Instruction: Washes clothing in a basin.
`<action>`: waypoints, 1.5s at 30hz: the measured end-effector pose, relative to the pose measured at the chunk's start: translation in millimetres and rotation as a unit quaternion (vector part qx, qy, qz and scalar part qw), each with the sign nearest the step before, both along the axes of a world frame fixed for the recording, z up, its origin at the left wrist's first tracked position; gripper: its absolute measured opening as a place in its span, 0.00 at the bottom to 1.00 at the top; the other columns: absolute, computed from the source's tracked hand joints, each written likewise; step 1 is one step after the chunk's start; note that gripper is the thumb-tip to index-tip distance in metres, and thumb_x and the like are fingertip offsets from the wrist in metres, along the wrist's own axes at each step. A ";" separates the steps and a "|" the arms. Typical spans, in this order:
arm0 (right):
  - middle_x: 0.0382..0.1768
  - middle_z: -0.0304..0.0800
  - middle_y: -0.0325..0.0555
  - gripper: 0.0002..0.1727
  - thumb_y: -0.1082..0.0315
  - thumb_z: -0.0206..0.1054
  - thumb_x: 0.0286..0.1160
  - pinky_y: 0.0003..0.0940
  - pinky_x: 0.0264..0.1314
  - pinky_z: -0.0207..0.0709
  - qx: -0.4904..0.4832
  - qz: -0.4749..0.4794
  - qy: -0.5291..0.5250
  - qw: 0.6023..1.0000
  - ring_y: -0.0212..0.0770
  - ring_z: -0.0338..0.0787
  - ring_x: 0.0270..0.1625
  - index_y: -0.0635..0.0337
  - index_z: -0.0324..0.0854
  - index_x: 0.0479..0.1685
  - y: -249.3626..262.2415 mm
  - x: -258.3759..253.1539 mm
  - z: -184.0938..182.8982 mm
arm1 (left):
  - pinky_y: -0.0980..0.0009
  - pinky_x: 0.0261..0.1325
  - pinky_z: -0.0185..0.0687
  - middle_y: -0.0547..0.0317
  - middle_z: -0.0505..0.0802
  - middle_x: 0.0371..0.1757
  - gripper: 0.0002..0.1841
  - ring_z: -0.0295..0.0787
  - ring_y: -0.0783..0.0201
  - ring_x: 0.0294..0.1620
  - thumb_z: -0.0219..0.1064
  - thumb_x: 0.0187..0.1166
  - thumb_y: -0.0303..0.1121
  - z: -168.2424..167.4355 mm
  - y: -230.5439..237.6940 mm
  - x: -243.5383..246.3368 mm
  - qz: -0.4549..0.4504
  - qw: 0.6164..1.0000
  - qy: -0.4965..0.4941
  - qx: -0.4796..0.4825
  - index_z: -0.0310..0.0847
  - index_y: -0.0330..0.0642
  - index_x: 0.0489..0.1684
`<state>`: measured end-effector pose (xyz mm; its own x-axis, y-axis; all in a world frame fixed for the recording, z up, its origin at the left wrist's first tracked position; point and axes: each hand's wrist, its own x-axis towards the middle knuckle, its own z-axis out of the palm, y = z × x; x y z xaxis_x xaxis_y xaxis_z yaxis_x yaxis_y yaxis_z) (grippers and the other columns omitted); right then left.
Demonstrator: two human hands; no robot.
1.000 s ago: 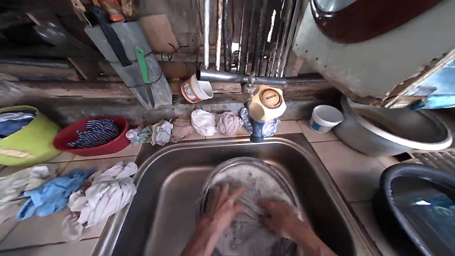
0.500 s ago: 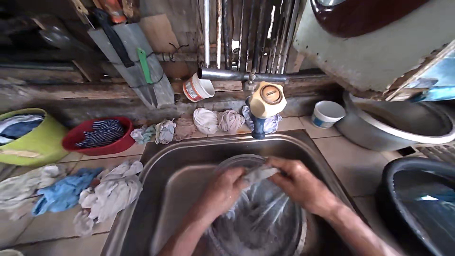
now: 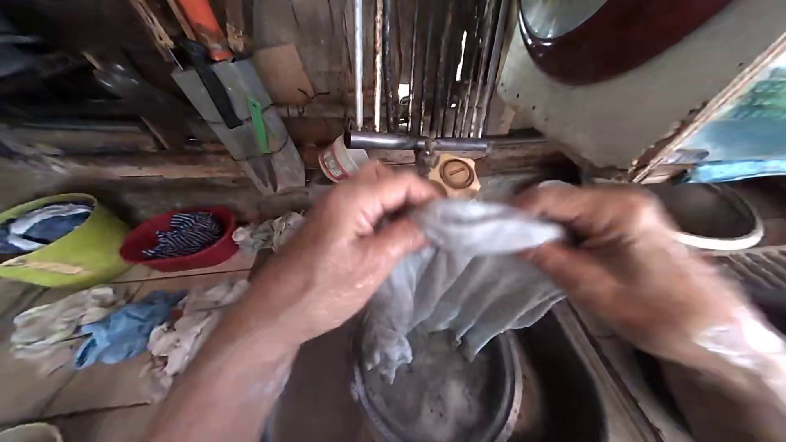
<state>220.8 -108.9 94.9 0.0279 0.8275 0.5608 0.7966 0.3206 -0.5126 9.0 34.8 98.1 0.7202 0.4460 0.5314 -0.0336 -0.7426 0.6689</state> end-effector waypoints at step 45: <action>0.57 0.87 0.58 0.26 0.54 0.46 0.94 0.46 0.64 0.82 -0.337 -0.187 0.493 0.780 0.45 0.88 0.58 0.66 0.74 0.73 10.5 -31.5 -275.2 | 0.47 0.69 0.82 0.44 0.91 0.62 0.29 0.89 0.46 0.65 0.53 0.89 0.57 -284.4 -24.8 51.3 0.251 0.879 0.383 -0.134 0.83 0.40 0.67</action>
